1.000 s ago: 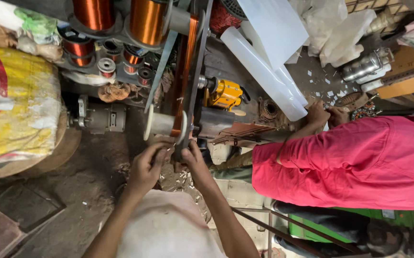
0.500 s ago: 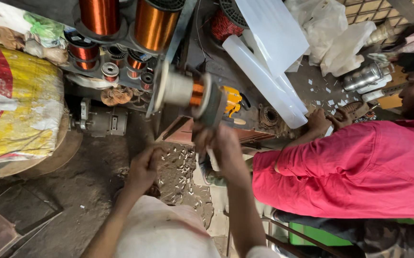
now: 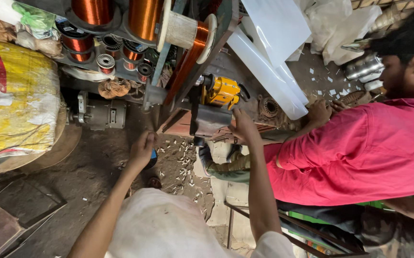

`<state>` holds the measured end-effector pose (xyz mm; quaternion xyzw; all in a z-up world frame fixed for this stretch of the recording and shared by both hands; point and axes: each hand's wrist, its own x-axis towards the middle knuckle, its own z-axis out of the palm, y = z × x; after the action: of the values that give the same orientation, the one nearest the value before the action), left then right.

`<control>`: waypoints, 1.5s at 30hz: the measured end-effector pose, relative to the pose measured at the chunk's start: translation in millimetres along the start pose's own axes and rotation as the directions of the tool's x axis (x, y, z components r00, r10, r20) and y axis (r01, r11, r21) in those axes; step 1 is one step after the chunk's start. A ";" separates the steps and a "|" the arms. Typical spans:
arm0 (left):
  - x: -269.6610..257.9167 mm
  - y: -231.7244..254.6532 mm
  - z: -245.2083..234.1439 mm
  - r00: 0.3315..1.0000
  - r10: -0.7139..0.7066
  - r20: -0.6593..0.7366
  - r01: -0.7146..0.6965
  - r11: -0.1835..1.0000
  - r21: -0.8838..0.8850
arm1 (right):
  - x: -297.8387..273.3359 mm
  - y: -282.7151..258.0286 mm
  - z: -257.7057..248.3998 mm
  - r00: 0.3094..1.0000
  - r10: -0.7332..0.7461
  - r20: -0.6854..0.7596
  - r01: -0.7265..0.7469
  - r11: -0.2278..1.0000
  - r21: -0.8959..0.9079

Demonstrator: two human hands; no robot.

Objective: The person operates a motorized coil winding machine, guiding copper wire onto a bobbin while it spins. They periodically stop the machine to adjust the wire and secure it with a thin tie.

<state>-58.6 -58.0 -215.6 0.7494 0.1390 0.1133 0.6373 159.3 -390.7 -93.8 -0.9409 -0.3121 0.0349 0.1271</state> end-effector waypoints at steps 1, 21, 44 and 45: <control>1.1 -6.7 0.6 1.000 -0.008 0.008 0.008 1.000 -0.011 | -1.9 9.0 12.2 0.996 0.037 -0.075 -0.041 0.997 -0.060; -66.4 -64.2 0.2 0.996 0.090 0.028 -0.091 0.995 0.030 | -41.3 -30.9 -1.6 0.884 0.048 -0.465 -0.155 0.969 -0.194; -61.2 -36.3 -2.5 0.997 0.025 0.072 -0.025 1.000 0.009 | -14.3 -70.4 -92.5 0.585 -0.098 -0.805 -0.211 0.940 -0.267; -61.7 -35.3 -3.1 0.996 -0.007 0.087 0.007 1.000 0.000 | -10.1 -67.2 -94.2 0.581 -0.092 -0.809 -0.234 0.933 -0.274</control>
<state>-119.7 -71.6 -249.5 0.7529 0.1136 0.0783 0.6435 126.0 -365.2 14.5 -0.8706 -0.1819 -0.4493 0.0835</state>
